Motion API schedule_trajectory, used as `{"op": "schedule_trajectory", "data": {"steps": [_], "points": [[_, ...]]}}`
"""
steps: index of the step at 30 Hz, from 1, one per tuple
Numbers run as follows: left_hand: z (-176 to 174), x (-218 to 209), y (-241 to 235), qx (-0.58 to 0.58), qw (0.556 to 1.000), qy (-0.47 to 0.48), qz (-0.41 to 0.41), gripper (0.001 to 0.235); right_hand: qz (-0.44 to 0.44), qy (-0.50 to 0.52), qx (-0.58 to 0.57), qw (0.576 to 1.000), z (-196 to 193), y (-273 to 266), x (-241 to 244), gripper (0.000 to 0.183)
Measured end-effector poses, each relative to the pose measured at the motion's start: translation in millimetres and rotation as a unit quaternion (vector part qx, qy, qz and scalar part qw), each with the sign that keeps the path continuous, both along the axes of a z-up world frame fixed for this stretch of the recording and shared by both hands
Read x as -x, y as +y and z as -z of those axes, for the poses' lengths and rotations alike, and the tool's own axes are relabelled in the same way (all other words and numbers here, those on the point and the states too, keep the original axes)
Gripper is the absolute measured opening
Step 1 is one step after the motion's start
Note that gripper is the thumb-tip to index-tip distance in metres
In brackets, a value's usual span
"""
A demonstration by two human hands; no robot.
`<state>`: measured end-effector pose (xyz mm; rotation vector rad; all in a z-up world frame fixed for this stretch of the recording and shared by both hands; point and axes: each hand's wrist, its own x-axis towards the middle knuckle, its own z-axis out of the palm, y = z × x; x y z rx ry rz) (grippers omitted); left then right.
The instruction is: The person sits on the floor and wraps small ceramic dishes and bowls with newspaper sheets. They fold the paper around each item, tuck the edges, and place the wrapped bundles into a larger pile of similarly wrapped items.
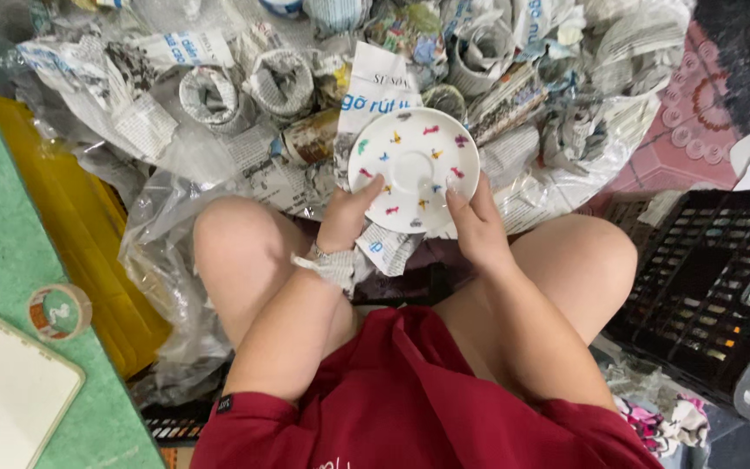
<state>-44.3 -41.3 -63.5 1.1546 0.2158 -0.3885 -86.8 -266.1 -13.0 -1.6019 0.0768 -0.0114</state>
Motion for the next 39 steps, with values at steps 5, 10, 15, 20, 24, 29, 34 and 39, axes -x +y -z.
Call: {"op": "schedule_trajectory", "data": {"steps": [5, 10, 15, 20, 24, 29, 34, 39], "points": [[5, -12, 9, -0.239, 0.971, -0.002, 0.015, 0.052, -0.093, -0.173, 0.256, 0.947, -26, -23, -8, 0.071], [-20, -4, 9, 0.157, 0.987, 0.037, -0.002, 0.058, -0.148, -0.138, 0.318, 0.926, -49, -29, -10, 0.087], [-55, 6, 2, 0.328, 0.944, 0.022, -0.009, 0.061, -0.144, -0.092, 0.301, 0.938, -53, -31, -7, 0.056], [-67, 4, 4, 0.358, 0.933, 0.013, 0.028, 0.062, -0.136, -0.192, 0.343, 0.909, -54, -37, -9, 0.045], [-65, 8, 3, 0.376, 0.926, 0.016, 0.032, 0.062, -0.126, -0.209, 0.203, 0.948, -52, -33, -9, 0.048], [-62, 7, 6, 0.382, 0.923, 0.021, 0.046, 0.063, -0.114, -0.252, 0.201, 0.940, -48, -24, -7, 0.047], [-63, 11, 5, 0.370, 0.928, 0.026, 0.043, 0.064, -0.098, -0.279, 0.310, 0.904, -49, -30, -4, 0.035], [-66, 11, 7, 0.377, 0.925, 0.026, 0.034, 0.065, -0.082, -0.262, 0.235, 0.932, -48, -39, -10, 0.031]]}}
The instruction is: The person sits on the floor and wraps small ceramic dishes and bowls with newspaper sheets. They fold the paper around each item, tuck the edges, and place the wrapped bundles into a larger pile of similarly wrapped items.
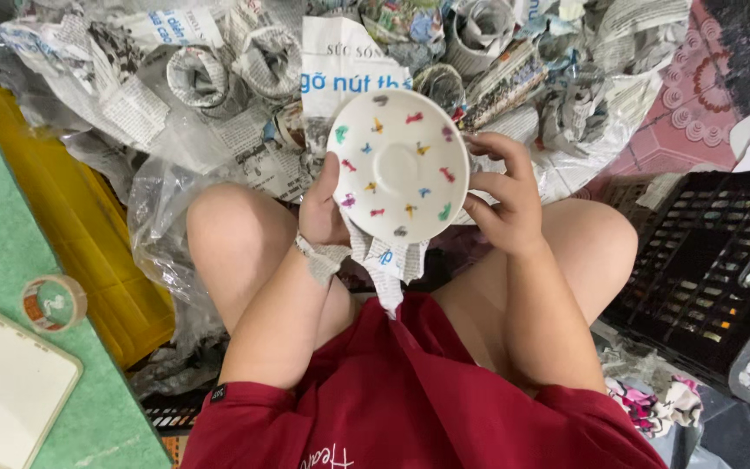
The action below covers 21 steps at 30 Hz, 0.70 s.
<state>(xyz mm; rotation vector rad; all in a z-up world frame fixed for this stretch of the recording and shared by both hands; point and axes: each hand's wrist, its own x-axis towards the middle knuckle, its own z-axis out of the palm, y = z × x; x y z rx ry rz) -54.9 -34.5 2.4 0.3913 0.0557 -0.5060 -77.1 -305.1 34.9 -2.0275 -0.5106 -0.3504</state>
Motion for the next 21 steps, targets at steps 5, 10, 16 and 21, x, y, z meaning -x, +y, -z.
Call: {"op": "schedule_trajectory", "data": {"steps": [5, 10, 16, 21], "points": [[2, 3, 4, 0.077, 0.996, 0.010, 0.034, 0.065, 0.030, -0.027, 0.080, 0.996, 3, 5, 11, 0.041], [5, 7, -6, 0.031, 0.999, 0.037, 0.020, 0.065, 0.028, 0.045, 0.108, 0.993, 17, 22, 6, 0.084], [3, 4, -1, 0.047, 0.998, 0.033, 0.033, 0.068, 0.010, -0.056, 0.143, 0.988, 22, 22, 4, 0.073], [0, 5, 2, 0.034, 0.998, 0.036, 0.033, 0.069, 0.012, -0.072, 0.119, 0.990, 11, 23, 2, 0.065]]}}
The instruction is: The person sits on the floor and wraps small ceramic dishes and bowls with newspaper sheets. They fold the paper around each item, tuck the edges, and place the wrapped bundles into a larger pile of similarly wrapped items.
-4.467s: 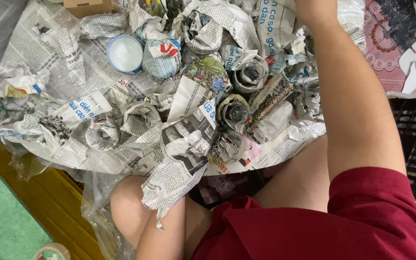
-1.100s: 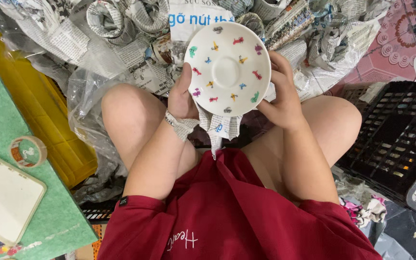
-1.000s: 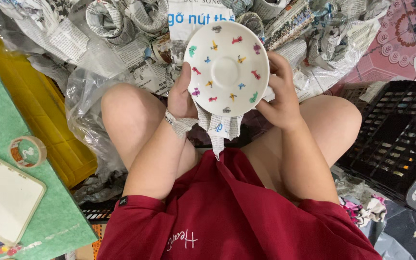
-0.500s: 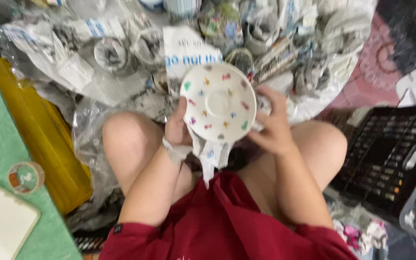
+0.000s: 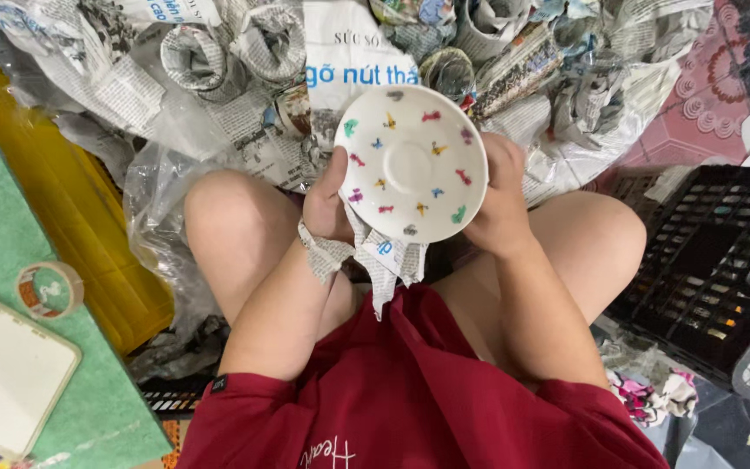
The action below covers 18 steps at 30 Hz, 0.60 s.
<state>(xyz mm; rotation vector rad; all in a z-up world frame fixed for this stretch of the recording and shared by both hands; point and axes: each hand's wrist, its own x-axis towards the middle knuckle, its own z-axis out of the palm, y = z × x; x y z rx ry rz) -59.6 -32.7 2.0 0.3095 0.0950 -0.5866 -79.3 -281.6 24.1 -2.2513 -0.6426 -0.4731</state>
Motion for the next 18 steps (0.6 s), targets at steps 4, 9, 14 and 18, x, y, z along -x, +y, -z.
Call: {"op": "schedule_trajectory", "data": {"steps": [4, 9, 14, 18], "points": [[-3, -1, 3, 0.018, 0.999, -0.027, 0.004, 0.068, -0.021, -0.026, 0.041, 0.999, -8, -3, 2, 0.067], [-5, 3, 0, 0.030, 0.999, -0.013, -0.001, 0.067, 0.051, 0.120, 0.004, 0.991, 0, 7, 8, 0.079], [-10, 0, -2, 0.030, 0.999, 0.010, -0.011, 0.066, 0.009, 0.072, 0.037, 0.997, 2, 2, 4, 0.063], [-12, -5, 6, -0.023, 0.998, -0.018, -0.047, 0.066, -0.071, 0.029, -0.036, 0.996, -1, -20, 3, 0.030]]}}
